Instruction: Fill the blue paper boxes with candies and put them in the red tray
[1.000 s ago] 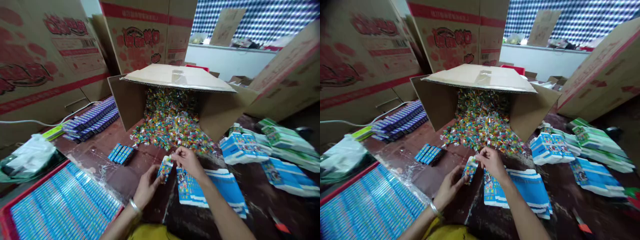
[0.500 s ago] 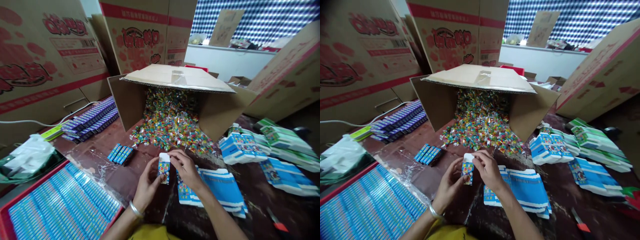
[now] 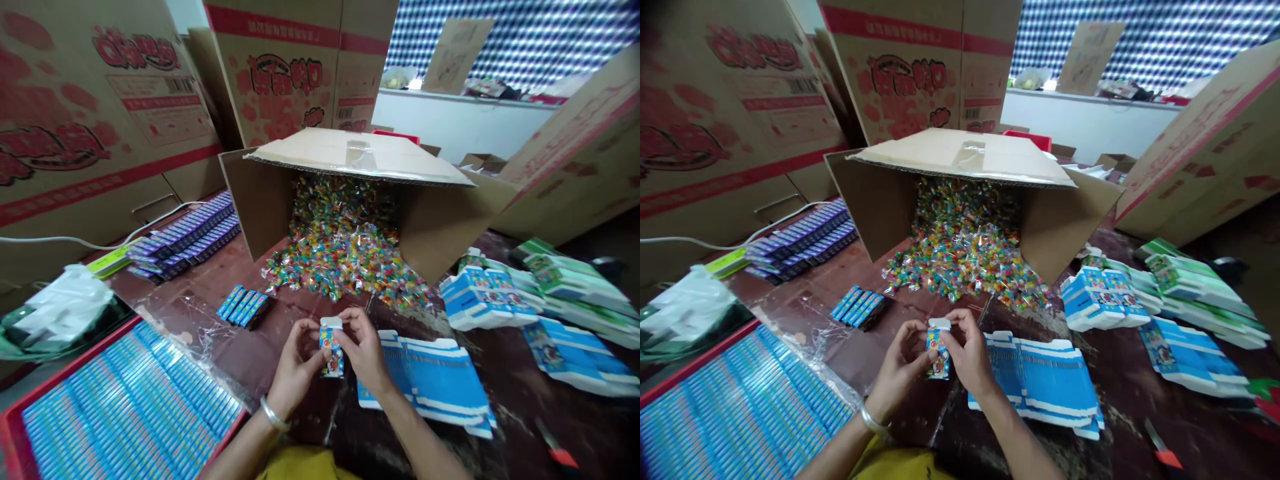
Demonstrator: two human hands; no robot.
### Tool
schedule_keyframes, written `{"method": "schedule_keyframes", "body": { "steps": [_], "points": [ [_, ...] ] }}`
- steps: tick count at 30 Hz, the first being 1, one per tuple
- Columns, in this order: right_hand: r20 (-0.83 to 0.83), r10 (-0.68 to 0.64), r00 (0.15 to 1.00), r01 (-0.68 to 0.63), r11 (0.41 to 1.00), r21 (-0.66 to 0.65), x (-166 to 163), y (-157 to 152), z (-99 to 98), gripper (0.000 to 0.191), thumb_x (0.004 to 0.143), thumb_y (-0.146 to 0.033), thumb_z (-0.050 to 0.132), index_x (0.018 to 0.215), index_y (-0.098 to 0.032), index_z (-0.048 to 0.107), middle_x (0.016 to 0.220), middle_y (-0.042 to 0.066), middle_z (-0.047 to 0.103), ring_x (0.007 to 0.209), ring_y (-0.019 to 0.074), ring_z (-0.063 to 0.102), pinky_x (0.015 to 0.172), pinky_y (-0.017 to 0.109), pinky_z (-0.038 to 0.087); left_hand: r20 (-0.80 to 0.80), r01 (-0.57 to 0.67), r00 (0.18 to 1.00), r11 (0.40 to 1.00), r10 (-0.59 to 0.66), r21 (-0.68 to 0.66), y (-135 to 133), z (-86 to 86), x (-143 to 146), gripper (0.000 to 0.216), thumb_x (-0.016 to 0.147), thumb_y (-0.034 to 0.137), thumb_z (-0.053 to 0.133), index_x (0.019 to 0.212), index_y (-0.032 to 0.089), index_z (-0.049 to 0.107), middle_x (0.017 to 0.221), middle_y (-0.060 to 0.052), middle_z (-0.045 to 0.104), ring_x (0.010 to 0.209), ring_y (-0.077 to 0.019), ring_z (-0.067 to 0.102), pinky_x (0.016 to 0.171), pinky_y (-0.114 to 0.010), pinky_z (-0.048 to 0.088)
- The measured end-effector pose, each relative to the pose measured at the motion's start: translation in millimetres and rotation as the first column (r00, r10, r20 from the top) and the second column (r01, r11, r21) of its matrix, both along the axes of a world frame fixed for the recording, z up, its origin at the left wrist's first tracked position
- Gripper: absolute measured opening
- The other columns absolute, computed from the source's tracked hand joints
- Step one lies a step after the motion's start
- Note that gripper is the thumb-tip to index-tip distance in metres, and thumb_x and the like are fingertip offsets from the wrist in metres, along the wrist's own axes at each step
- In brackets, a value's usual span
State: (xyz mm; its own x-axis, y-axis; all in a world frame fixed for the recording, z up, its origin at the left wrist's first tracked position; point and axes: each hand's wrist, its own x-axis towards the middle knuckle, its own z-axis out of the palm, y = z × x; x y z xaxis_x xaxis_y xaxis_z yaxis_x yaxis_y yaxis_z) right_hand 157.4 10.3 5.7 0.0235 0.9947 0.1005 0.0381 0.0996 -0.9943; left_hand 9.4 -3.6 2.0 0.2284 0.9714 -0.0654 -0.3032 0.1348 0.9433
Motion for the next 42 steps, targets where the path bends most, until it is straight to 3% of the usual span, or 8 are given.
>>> {"method": "schedule_keyframes", "body": {
  "steps": [13,20,23,28,34,37,40,42],
  "points": [
    [0.023,0.143,0.990,-0.136,0.974,-0.183,9.4,16.0,4.7,0.018,0.075,-0.032,0.071,0.075,-0.016,0.063,0.070,-0.001,0.064,0.065,0.0137,0.058,0.062,0.024,0.045,-0.227,0.000,0.974,0.998,0.015,0.066,-5.9,5.6,-4.3,0.031,0.080,0.022,0.063,0.107,0.023,0.047,0.095,-0.001,0.057,0.083,-0.0157,0.059,0.070,-0.026,0.051],
    [0.135,0.141,0.981,-0.126,0.986,-0.110,9.8,15.4,6.1,0.021,0.081,-0.034,0.064,0.070,-0.016,0.063,0.069,0.000,0.064,0.067,0.0147,0.059,0.064,0.025,0.046,-0.274,0.050,0.961,0.998,-0.035,0.049,-4.9,5.0,-10.1,0.046,0.080,0.023,0.064,0.123,0.023,0.049,0.107,-0.007,0.061,0.095,-0.0214,0.059,0.079,-0.031,0.050],
    [0.254,0.187,0.949,-0.182,0.982,-0.041,9.6,6.5,12.7,0.016,0.083,-0.033,0.060,0.082,-0.019,0.065,0.088,0.003,0.066,0.083,0.0171,0.062,0.073,0.027,0.048,-0.216,0.043,0.976,0.999,-0.037,0.026,-0.2,3.3,-14.9,0.038,0.080,0.026,0.065,0.116,0.021,0.054,0.104,-0.006,0.063,0.091,-0.0204,0.060,0.078,-0.030,0.049],
    [0.508,0.290,0.811,-0.340,0.940,0.007,8.1,-5.6,12.9,0.091,0.053,-0.026,0.084,0.134,-0.026,0.041,0.140,0.008,0.042,0.127,0.0262,0.041,0.106,0.040,0.035,-0.076,-0.028,0.997,0.998,0.024,-0.056,9.8,0.9,-17.7,0.039,0.075,0.025,0.071,0.110,0.019,0.055,0.098,-0.006,0.065,0.084,-0.0174,0.061,0.073,-0.027,0.049],
    [0.648,0.185,0.739,-0.325,0.940,0.102,2.1,-5.2,1.5,0.093,0.058,-0.034,0.082,0.137,-0.021,0.035,0.145,0.012,0.035,0.135,0.0269,0.029,0.112,0.043,0.028,-0.226,-0.045,0.974,0.995,0.024,-0.087,18.4,-5.0,-26.3,0.038,0.070,0.034,0.074,0.098,0.014,0.058,0.080,-0.004,0.065,0.070,-0.0169,0.063,0.065,-0.027,0.050],
    [0.669,0.199,0.716,-0.319,0.946,0.060,9.4,-3.1,-0.3,0.106,0.061,-0.038,0.080,0.146,-0.025,0.017,0.151,0.011,0.026,0.138,0.0270,0.025,0.112,0.045,0.029,-0.652,-0.098,0.737,0.983,0.178,0.156,31.2,-2.0,-47.8,0.030,0.076,0.043,0.064,0.089,0.017,0.060,0.080,-0.004,0.065,0.065,-0.0179,0.061,0.061,-0.028,0.047],
    [0.681,0.101,0.725,-0.203,0.976,0.072,27.0,0.3,-1.3,0.088,0.076,-0.031,0.069,0.146,-0.030,0.017,0.150,0.007,0.030,0.136,0.0245,0.030,0.110,0.045,0.031,-0.882,-0.041,0.192,0.901,0.430,0.431,49.1,1.6,-73.2,0.026,0.082,0.044,0.056,0.092,0.020,0.060,0.091,-0.007,0.062,0.081,-0.0236,0.060,0.067,-0.030,0.046],
    [0.693,0.011,0.721,-0.109,0.989,0.098,42.6,2.7,-2.6,0.075,0.081,-0.029,0.063,0.144,-0.030,0.023,0.147,0.006,0.035,0.134,0.0242,0.034,0.109,0.044,0.033,-0.887,0.023,-0.064,0.890,0.456,0.456,60.4,1.5,-87.0,0.026,0.085,0.043,0.049,0.089,0.020,0.061,0.094,-0.009,0.059,0.089,-0.0272,0.058,0.070,-0.033,0.045]
  ]
}}
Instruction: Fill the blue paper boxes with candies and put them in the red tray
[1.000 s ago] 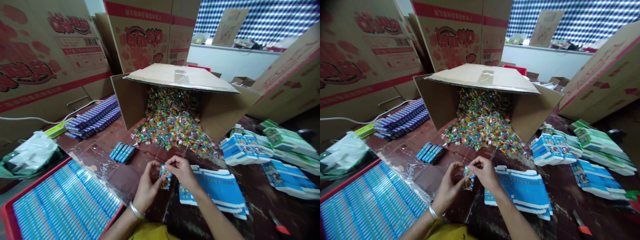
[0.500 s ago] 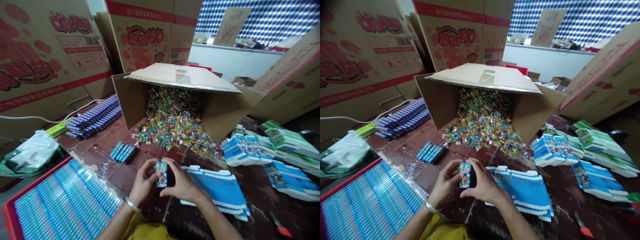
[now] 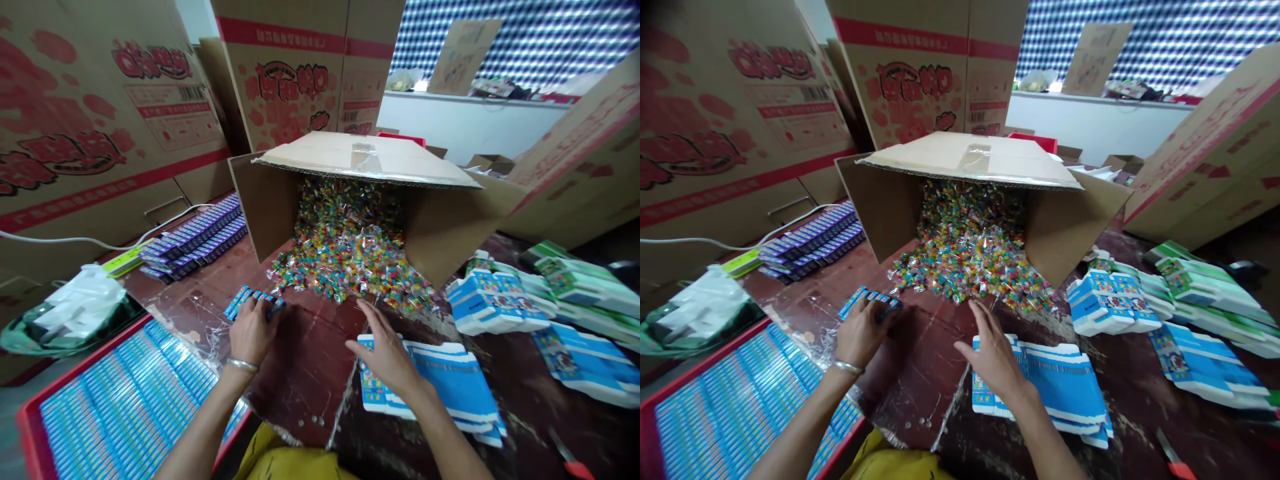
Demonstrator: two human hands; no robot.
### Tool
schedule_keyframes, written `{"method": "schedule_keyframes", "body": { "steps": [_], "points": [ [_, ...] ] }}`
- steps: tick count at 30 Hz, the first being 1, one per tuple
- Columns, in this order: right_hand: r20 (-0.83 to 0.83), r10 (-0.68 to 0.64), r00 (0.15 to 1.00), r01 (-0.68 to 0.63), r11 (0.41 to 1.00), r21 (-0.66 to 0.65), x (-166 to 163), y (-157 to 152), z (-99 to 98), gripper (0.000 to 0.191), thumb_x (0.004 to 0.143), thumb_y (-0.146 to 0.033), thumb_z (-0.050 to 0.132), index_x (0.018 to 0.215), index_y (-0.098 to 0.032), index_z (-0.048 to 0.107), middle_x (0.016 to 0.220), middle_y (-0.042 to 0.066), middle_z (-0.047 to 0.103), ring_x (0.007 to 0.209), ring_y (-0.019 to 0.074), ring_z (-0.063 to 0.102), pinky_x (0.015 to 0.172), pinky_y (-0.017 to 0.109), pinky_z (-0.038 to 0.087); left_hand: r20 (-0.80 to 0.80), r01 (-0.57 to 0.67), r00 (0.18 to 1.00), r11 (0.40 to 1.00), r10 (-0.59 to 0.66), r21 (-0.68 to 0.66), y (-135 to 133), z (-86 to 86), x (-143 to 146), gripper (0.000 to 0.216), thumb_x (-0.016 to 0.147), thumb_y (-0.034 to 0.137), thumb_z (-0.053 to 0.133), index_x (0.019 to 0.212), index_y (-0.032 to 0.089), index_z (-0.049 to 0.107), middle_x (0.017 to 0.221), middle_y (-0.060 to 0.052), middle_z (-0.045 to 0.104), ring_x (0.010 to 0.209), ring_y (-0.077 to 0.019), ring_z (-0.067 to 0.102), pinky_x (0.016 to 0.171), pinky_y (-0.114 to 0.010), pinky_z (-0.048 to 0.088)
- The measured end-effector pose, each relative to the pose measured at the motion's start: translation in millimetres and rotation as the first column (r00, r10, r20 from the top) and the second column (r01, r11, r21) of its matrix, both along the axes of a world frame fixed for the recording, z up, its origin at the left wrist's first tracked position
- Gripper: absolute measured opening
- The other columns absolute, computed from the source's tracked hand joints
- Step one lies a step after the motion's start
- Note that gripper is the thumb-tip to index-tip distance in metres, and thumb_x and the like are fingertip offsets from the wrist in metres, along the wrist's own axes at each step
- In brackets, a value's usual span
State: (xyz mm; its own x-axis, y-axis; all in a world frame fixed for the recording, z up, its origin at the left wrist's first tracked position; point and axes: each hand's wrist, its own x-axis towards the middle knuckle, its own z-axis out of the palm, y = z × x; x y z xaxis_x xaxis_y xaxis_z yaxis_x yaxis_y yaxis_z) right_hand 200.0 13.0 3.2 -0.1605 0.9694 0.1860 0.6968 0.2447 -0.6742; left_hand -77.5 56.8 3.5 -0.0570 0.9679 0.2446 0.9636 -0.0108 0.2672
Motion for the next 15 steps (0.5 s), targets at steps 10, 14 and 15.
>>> {"method": "schedule_keyframes", "body": {
  "steps": [10,14,15],
  "points": [
    [0.128,-0.109,0.986,0.106,0.994,0.027,62.4,5.3,-7.4,0.030,0.089,-0.023,0.045,0.113,-0.022,0.063,0.119,0.009,0.060,0.112,0.0244,0.054,0.098,0.043,0.042,0.044,0.167,0.985,0.986,-0.168,0.026,-7.0,-7.3,32.8,0.052,0.081,0.047,0.057,0.121,0.016,0.043,0.106,-0.012,0.054,0.099,-0.0296,0.053,0.082,-0.038,0.045],
    [0.216,0.021,0.976,-0.017,1.000,-0.020,54.1,9.8,-15.8,0.026,0.088,-0.020,0.047,0.100,-0.022,0.071,0.111,0.008,0.065,0.108,0.0246,0.054,0.096,0.043,0.043,0.242,0.458,0.867,0.888,-0.435,-0.046,-42.4,-27.1,93.0,0.072,0.065,0.059,0.070,0.117,0.017,0.043,0.107,-0.011,0.053,0.099,-0.0299,0.052,0.085,-0.041,0.045],
    [0.226,0.044,0.973,-0.039,0.999,-0.025,50.2,9.9,-18.4,0.026,0.088,-0.021,0.048,0.100,-0.023,0.071,0.113,0.008,0.064,0.111,0.0253,0.052,0.097,0.044,0.042,0.257,0.499,0.846,0.864,-0.468,-0.070,-49.4,-33.3,105.4,0.078,0.059,0.061,0.073,0.117,0.017,0.044,0.106,-0.011,0.054,0.099,-0.0309,0.052,0.086,-0.043,0.045]
  ]
}}
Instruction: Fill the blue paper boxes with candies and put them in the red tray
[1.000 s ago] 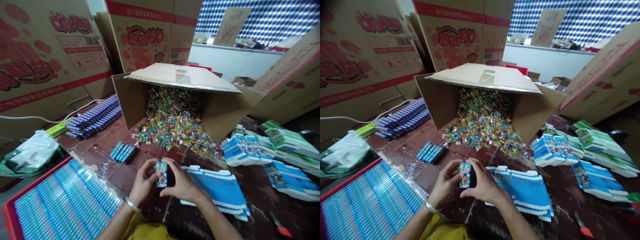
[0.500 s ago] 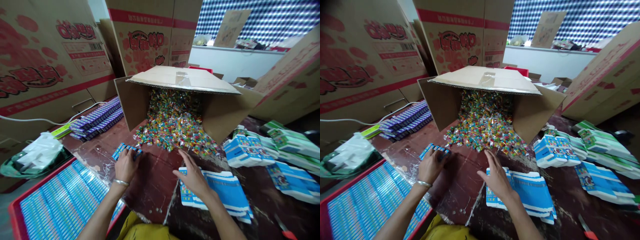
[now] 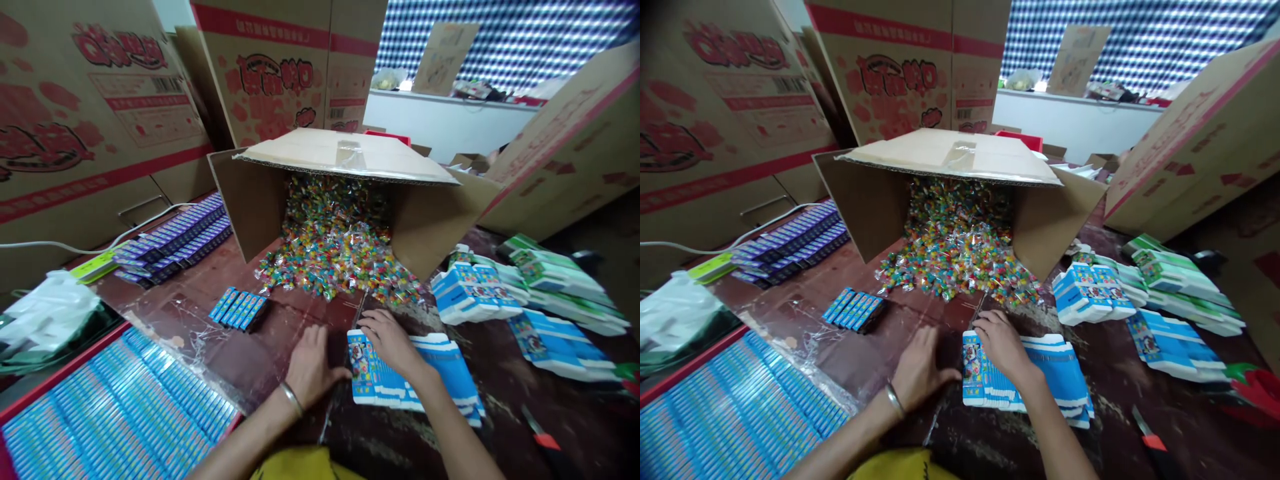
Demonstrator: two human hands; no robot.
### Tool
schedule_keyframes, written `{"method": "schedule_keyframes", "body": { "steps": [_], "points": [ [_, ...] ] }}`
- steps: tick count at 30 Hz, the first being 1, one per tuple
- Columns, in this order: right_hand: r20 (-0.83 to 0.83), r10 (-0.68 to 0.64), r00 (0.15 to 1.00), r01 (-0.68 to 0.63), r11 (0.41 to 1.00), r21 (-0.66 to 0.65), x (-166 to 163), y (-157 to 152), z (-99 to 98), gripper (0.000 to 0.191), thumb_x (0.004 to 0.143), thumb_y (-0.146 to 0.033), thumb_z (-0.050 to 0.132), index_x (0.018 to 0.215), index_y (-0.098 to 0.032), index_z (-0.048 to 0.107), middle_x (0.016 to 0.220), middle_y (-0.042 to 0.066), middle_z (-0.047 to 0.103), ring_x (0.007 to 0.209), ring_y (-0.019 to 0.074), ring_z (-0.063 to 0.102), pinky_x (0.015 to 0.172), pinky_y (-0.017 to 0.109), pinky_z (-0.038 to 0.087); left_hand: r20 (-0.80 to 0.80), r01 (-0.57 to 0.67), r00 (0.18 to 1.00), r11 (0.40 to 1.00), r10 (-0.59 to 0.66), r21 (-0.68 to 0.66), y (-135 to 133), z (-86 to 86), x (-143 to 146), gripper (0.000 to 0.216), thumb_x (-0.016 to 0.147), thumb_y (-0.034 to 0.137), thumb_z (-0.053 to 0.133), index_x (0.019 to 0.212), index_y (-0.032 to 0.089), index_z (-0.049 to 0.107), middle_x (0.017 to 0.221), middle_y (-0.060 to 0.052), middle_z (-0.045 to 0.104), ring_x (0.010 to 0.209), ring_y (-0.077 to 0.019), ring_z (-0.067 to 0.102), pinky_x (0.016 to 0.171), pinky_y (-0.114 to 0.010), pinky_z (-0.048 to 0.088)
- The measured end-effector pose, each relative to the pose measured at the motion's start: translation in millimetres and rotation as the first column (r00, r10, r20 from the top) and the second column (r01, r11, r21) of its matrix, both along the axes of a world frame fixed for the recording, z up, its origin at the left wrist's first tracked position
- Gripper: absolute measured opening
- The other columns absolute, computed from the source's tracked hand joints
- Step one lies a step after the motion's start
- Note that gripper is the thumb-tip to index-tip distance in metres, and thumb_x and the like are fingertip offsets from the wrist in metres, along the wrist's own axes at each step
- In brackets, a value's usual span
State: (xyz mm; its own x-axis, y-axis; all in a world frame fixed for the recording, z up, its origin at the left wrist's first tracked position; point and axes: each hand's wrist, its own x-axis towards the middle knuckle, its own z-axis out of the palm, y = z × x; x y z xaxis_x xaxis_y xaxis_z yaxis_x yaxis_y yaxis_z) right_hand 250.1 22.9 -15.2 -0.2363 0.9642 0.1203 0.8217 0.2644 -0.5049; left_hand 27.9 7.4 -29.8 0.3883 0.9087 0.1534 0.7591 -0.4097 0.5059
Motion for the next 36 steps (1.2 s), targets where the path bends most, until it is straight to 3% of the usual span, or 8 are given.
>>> {"method": "schedule_keyframes", "body": {
  "steps": [9,13,18,24,26,30,34,36],
  "points": [
    [-0.064,0.066,0.996,-0.063,0.997,0.047,-13.1,-10.3,2.9,0.023,0.083,-0.020,0.059,0.103,-0.025,0.069,0.126,0.007,0.059,0.124,0.0267,0.043,0.102,0.048,0.038,-0.009,0.001,1.000,0.996,-0.002,-0.093,-12.0,-22.4,20.8,0.083,0.050,0.045,0.084,0.118,0.019,0.044,0.107,-0.008,0.053,0.100,-0.0306,0.050,0.086,-0.046,0.044],
    [-0.197,-0.014,0.980,0.017,1.000,0.016,-16.2,-12.0,17.6,0.009,0.081,-0.019,0.059,0.084,-0.023,0.067,0.097,0.006,0.069,0.098,0.0243,0.059,0.087,0.042,0.047,0.088,0.015,0.996,0.987,-0.001,-0.160,-16.7,-13.0,19.0,0.068,0.057,0.041,0.082,0.113,0.019,0.050,0.106,-0.010,0.057,0.100,-0.0320,0.053,0.086,-0.047,0.045],
    [-0.503,-0.288,0.815,0.195,0.953,-0.231,-29.2,-10.5,20.0,0.018,0.083,-0.035,0.057,0.075,-0.019,0.058,0.060,-0.002,0.058,0.054,0.0140,0.053,0.050,0.024,0.045,0.354,0.120,0.935,0.966,-0.032,-0.230,-21.6,10.6,18.8,0.076,0.066,0.050,0.073,0.130,0.021,0.044,0.118,-0.014,0.057,0.109,-0.0326,0.054,0.093,-0.045,0.044],
    [-0.696,-0.350,0.627,0.146,0.930,-0.336,-46.8,-20.9,23.9,0.028,0.087,-0.047,0.051,0.091,-0.020,0.059,0.064,-0.003,0.054,0.044,0.0095,0.044,0.039,0.021,0.037,0.470,0.093,0.879,0.939,0.078,-0.330,-12.3,31.3,10.2,0.064,0.076,0.036,0.067,0.134,0.026,0.044,0.123,-0.011,0.056,0.111,-0.0304,0.054,0.096,-0.043,0.041],
    [-0.718,-0.267,0.643,0.070,0.954,-0.291,-51.0,-28.3,26.0,0.032,0.090,-0.045,0.047,0.107,-0.021,0.060,0.068,-0.002,0.056,0.045,0.0088,0.045,0.042,0.021,0.037,0.615,0.222,0.785,0.888,0.083,-0.403,-5.9,36.2,3.4,0.061,0.078,0.035,0.065,0.135,0.026,0.044,0.125,-0.009,0.056,0.115,-0.0288,0.052,0.101,-0.042,0.038],
    [-0.693,-0.098,0.714,-0.119,0.959,-0.259,-56.5,-38.5,26.7,0.040,0.089,-0.040,0.052,0.127,-0.025,0.051,0.075,-0.002,0.058,0.059,0.0111,0.054,0.053,0.022,0.043,0.825,0.537,0.544,0.691,0.155,-0.484,4.3,43.1,-13.2,0.054,0.083,0.037,0.060,0.133,0.021,0.048,0.125,-0.010,0.059,0.114,-0.0276,0.053,0.102,-0.042,0.036],
    [-0.664,-0.090,0.743,-0.209,0.910,-0.358,-51.8,-36.9,28.2,0.029,0.084,-0.035,0.060,0.110,-0.023,0.056,0.069,-0.004,0.061,0.056,0.0106,0.057,0.054,0.021,0.046,0.837,0.653,0.513,0.546,0.191,-0.525,2.9,42.4,-28.2,0.051,0.081,0.041,0.063,0.123,0.014,0.058,0.108,-0.010,0.065,0.098,-0.0254,0.058,0.091,-0.037,0.041],
    [-0.652,-0.082,0.753,-0.334,0.806,-0.488,-45.9,-33.5,30.8,0.022,0.082,-0.035,0.061,0.097,-0.021,0.058,0.064,-0.004,0.062,0.049,0.0103,0.057,0.048,0.020,0.045,0.817,0.668,0.555,0.502,0.155,-0.549,-0.5,39.7,-32.3,0.049,0.078,0.045,0.065,0.115,0.012,0.063,0.098,-0.008,0.067,0.089,-0.0222,0.058,0.083,-0.031,0.042]
  ]
}}
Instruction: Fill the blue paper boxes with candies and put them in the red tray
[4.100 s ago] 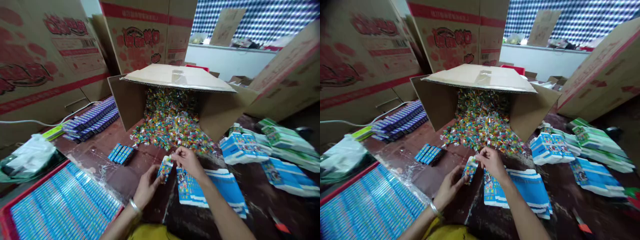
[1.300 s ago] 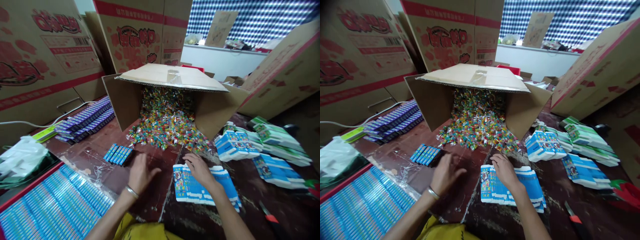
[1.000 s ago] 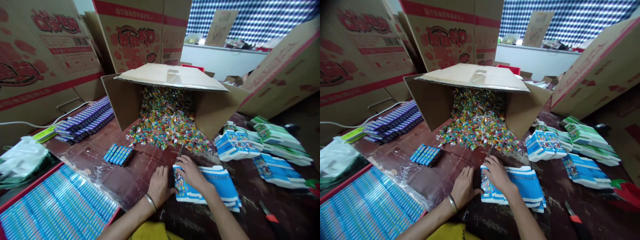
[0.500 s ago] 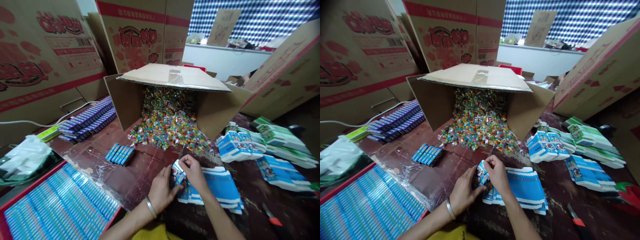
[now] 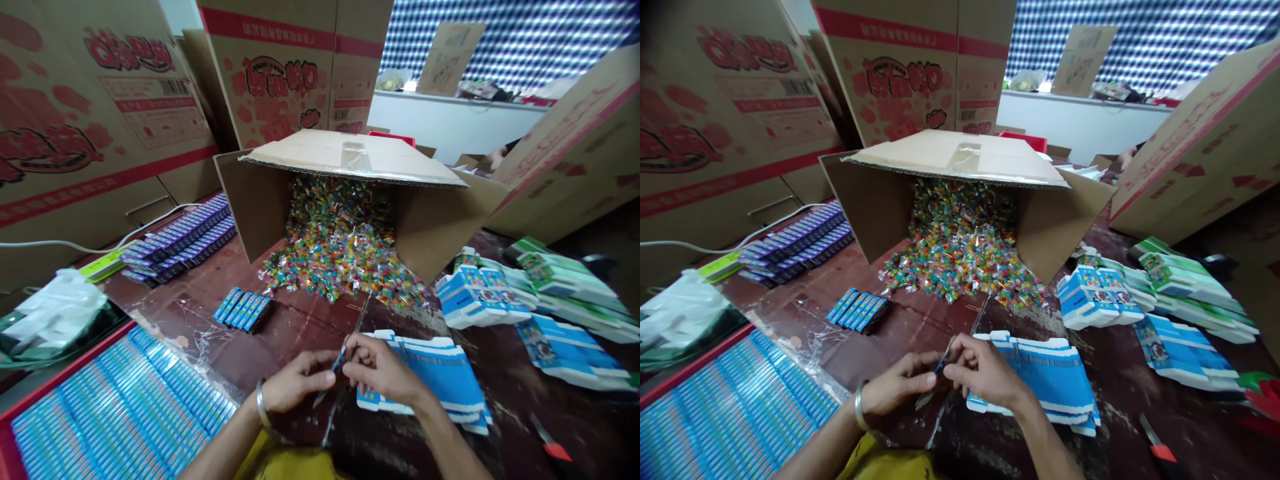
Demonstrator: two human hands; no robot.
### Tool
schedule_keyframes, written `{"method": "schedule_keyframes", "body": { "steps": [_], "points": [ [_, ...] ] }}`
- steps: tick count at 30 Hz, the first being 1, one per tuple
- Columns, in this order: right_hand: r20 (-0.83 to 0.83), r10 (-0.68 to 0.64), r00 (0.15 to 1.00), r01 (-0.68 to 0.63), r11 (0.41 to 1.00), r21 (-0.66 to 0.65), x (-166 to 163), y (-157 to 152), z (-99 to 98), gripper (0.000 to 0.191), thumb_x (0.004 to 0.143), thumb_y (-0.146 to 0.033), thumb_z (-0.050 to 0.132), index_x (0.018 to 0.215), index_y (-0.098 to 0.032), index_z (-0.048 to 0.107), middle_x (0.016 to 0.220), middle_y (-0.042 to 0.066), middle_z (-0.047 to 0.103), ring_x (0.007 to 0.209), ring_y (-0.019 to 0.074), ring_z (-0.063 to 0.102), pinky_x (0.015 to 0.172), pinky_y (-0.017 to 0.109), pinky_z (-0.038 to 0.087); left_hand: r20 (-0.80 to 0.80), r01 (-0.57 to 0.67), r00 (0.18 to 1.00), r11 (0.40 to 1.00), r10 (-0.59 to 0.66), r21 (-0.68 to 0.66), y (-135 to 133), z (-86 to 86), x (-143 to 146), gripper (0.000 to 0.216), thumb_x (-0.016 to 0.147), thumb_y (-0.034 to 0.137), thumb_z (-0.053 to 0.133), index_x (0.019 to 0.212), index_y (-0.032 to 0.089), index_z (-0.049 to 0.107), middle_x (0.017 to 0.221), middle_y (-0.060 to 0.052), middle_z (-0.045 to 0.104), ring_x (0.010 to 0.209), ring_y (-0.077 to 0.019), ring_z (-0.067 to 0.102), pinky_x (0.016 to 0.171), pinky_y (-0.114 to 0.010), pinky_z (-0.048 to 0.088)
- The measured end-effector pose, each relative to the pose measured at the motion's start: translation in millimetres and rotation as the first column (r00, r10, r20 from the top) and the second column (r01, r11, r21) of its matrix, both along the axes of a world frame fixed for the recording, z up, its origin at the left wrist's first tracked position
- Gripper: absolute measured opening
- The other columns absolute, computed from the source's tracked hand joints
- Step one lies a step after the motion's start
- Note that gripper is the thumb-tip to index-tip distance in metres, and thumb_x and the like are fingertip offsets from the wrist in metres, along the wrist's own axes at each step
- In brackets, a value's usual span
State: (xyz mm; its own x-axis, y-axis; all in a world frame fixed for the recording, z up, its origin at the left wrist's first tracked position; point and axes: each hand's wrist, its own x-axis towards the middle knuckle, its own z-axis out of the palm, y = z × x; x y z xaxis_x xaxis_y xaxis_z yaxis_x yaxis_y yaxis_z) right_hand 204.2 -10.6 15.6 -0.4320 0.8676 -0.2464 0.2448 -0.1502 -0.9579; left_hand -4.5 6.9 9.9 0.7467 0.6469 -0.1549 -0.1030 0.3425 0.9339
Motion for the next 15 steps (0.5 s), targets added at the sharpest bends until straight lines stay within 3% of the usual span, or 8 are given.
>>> {"method": "schedule_keyframes", "body": {
  "steps": [2,3,4,6,8,10,13,15],
  "points": [
    [0.013,0.164,0.986,-0.161,0.979,-0.129,5.1,4.1,3.1,0.022,0.079,-0.037,0.063,0.091,-0.019,0.060,0.059,-0.004,0.062,0.043,0.0105,0.056,0.043,0.019,0.044,-0.029,0.020,0.999,1.000,-0.021,-0.013,-3.1,-2.8,-0.9,0.046,0.078,0.047,0.065,0.106,0.011,0.067,0.088,-0.006,0.066,0.081,-0.0189,0.057,0.075,-0.027,0.042],
    [0.023,0.181,0.983,-0.175,0.973,-0.149,6.5,6.4,4.5,0.023,0.078,-0.039,0.064,0.089,-0.019,0.060,0.057,-0.003,0.062,0.042,0.0107,0.056,0.041,0.019,0.043,-0.028,-0.003,1.000,1.000,0.002,-0.030,-4.2,-4.0,-0.1,0.044,0.078,0.048,0.064,0.103,0.011,0.068,0.084,-0.005,0.066,0.077,-0.0178,0.056,0.072,-0.026,0.042],
    [0.031,0.131,0.991,-0.126,0.984,-0.129,6.7,8.5,5.5,0.025,0.078,-0.041,0.064,0.090,-0.019,0.061,0.058,-0.003,0.063,0.041,0.0106,0.055,0.040,0.019,0.042,-0.019,-0.051,0.999,0.997,0.050,-0.052,-5.1,-5.0,1.3,0.043,0.078,0.047,0.064,0.102,0.012,0.069,0.083,-0.005,0.066,0.075,-0.0170,0.056,0.071,-0.026,0.042],
    [0.009,-0.105,0.994,0.105,0.994,-0.008,3.2,11.7,5.5,0.029,0.080,-0.042,0.062,0.098,-0.020,0.059,0.066,-0.002,0.065,0.048,0.0115,0.057,0.044,0.020,0.043,0.007,-0.200,0.979,0.975,0.202,-0.099,-6.6,-6.9,5.5,0.039,0.079,0.045,0.064,0.101,0.013,0.069,0.086,-0.006,0.066,0.076,-0.0168,0.057,0.072,-0.026,0.043],
    [-0.042,-0.300,0.953,0.303,0.945,0.126,-5.2,11.9,1.6,0.035,0.079,-0.041,0.065,0.108,-0.022,0.057,0.080,0.000,0.067,0.066,0.0142,0.062,0.055,0.022,0.047,0.025,-0.360,0.930,0.924,0.366,-0.127,-8.1,-9.7,11.0,0.034,0.079,0.041,0.066,0.100,0.014,0.069,0.091,-0.006,0.067,0.079,-0.0172,0.058,0.075,-0.028,0.045],
    [-0.026,-0.363,0.931,0.359,0.906,0.223,-16.4,8.3,-6.2,0.030,0.078,-0.040,0.067,0.099,-0.020,0.062,0.082,0.000,0.066,0.075,0.0163,0.061,0.063,0.023,0.047,0.021,-0.488,0.869,0.862,0.495,-0.137,-10.1,-14.1,16.7,0.029,0.078,0.037,0.068,0.096,0.014,0.069,0.091,-0.006,0.068,0.079,-0.0174,0.060,0.075,-0.029,0.047],
    [0.053,-0.445,0.894,0.410,0.860,0.303,-32.8,0.1,-21.0,0.031,0.083,-0.043,0.059,0.068,-0.016,0.063,0.059,-0.002,0.057,0.060,0.0132,0.053,0.055,0.021,0.041,-0.021,-0.628,0.777,0.771,0.629,-0.108,-12.7,-20.6,23.5,0.022,0.074,0.032,0.072,0.084,0.013,0.068,0.078,-0.003,0.066,0.069,-0.0140,0.059,0.069,-0.026,0.049],
    [0.013,-0.515,0.857,0.487,0.818,0.305,-40.3,-3.1,-28.7,0.028,0.085,-0.042,0.058,0.077,-0.016,0.065,0.060,-0.002,0.057,0.059,0.0131,0.053,0.054,0.022,0.041,-0.018,-0.698,0.716,0.714,0.698,-0.054,-13.3,-21.6,25.8,0.024,0.071,0.028,0.075,0.088,0.016,0.064,0.074,0.001,0.063,0.064,-0.0118,0.057,0.064,-0.023,0.048]
  ]
}}
